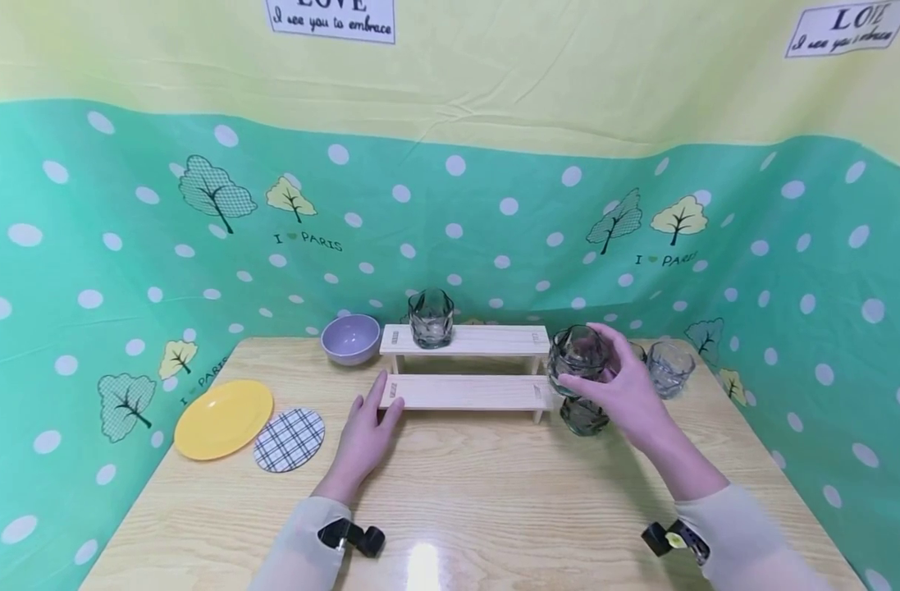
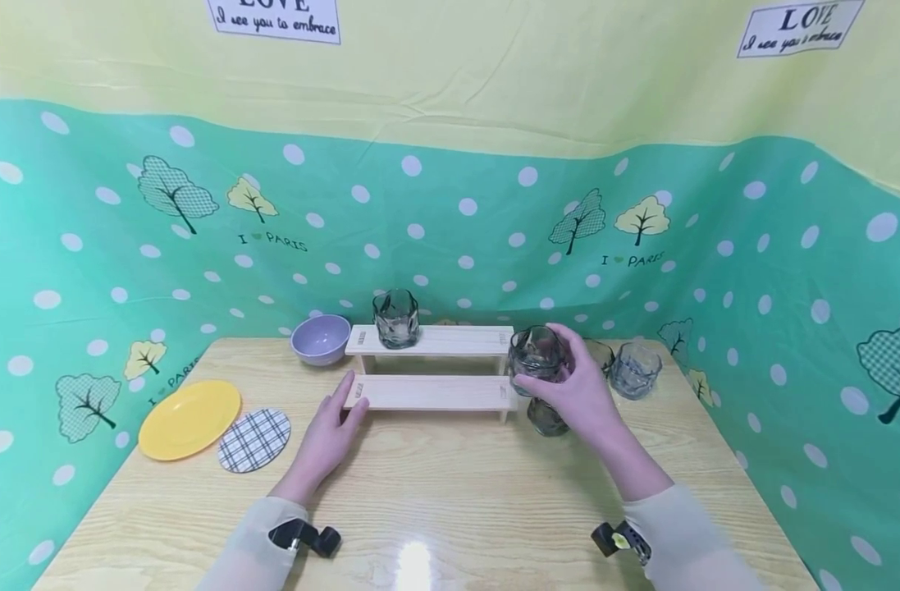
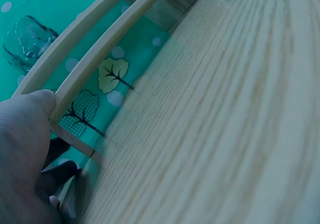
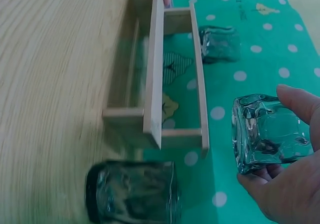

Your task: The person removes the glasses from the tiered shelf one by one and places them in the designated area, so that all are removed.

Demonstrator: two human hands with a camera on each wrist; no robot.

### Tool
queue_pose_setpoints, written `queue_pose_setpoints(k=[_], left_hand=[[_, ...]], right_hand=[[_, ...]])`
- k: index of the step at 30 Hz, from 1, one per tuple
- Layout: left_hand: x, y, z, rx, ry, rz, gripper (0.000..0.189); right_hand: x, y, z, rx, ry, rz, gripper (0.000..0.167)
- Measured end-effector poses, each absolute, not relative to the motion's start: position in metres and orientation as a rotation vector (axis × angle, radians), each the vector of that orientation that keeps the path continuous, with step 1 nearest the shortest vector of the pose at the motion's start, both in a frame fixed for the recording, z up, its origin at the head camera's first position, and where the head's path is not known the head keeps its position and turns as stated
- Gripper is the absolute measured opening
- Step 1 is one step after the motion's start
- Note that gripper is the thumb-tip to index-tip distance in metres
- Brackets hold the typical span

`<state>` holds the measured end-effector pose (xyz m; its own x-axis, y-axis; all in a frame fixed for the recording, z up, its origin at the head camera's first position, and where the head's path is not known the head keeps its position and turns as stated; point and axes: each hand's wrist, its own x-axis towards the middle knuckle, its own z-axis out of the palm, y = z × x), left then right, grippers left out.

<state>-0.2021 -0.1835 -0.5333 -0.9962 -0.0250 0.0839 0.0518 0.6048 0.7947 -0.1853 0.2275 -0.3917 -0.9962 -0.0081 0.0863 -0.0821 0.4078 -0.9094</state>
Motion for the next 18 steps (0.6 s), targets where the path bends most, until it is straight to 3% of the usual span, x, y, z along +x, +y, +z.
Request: queue_pose_setpoints(k=[18], left_hand=[[-0.203,-0.184,-0.532,-0.029,-2.735,-1.360,0.074]], right_hand=[[-0.179,0.282,-0.400,0.001,-2.580,1.599,0.108]])
